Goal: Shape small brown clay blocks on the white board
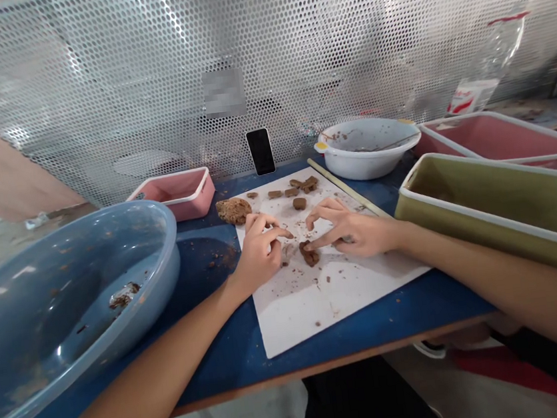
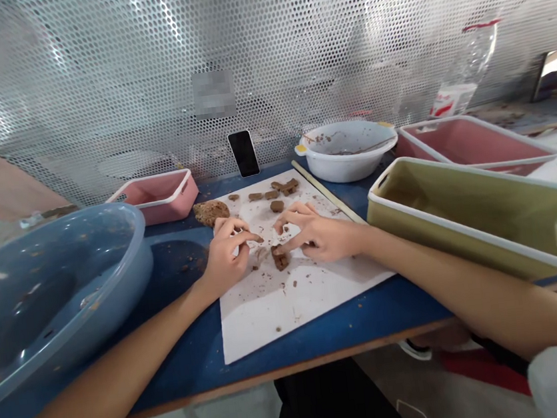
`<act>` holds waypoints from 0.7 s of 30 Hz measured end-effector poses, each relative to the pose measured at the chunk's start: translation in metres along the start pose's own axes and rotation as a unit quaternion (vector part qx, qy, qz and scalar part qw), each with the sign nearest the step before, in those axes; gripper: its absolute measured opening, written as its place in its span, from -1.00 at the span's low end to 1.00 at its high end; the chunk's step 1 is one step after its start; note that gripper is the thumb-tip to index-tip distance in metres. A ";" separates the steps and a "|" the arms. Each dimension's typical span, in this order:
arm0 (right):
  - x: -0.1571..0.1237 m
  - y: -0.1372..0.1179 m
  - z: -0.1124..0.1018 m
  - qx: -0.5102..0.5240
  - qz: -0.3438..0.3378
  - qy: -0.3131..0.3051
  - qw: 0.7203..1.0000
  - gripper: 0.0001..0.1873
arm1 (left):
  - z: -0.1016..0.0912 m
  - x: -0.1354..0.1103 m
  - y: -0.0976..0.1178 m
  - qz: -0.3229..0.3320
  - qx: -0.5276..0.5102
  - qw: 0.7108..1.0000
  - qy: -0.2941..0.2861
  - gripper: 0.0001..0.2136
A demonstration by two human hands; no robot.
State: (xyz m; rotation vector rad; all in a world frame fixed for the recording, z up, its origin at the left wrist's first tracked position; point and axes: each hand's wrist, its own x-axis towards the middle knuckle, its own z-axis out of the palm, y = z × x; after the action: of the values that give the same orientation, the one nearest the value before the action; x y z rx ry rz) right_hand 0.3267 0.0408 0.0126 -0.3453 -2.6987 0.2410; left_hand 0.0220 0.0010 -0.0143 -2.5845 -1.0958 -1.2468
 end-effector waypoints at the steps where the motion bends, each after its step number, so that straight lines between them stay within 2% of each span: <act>1: -0.001 0.001 -0.001 0.000 0.000 0.009 1.000 -0.32 | 0.000 0.000 0.000 -0.001 0.000 1.000 -0.001 -0.63; 5: -0.006 0.003 -0.003 -0.015 0.009 -0.003 1.000 -0.33 | 0.000 0.000 0.000 -0.006 0.002 1.000 -0.004 -0.64; 16: -0.007 -0.001 -0.003 -0.076 -0.023 -0.041 0.996 -0.30 | 0.000 0.000 0.002 -0.007 0.000 1.000 -0.003 -0.63; 21: -0.009 -0.001 -0.003 -0.073 -0.024 -0.024 0.997 -0.31 | -0.002 0.000 0.001 0.012 -0.016 1.000 -0.008 -0.58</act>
State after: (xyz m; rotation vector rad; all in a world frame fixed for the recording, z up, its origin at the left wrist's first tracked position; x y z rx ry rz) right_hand 0.3352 0.0376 0.0122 -0.3194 -2.7752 0.0372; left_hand 0.0217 -0.0006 -0.0132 -2.6278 -1.0530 -1.2517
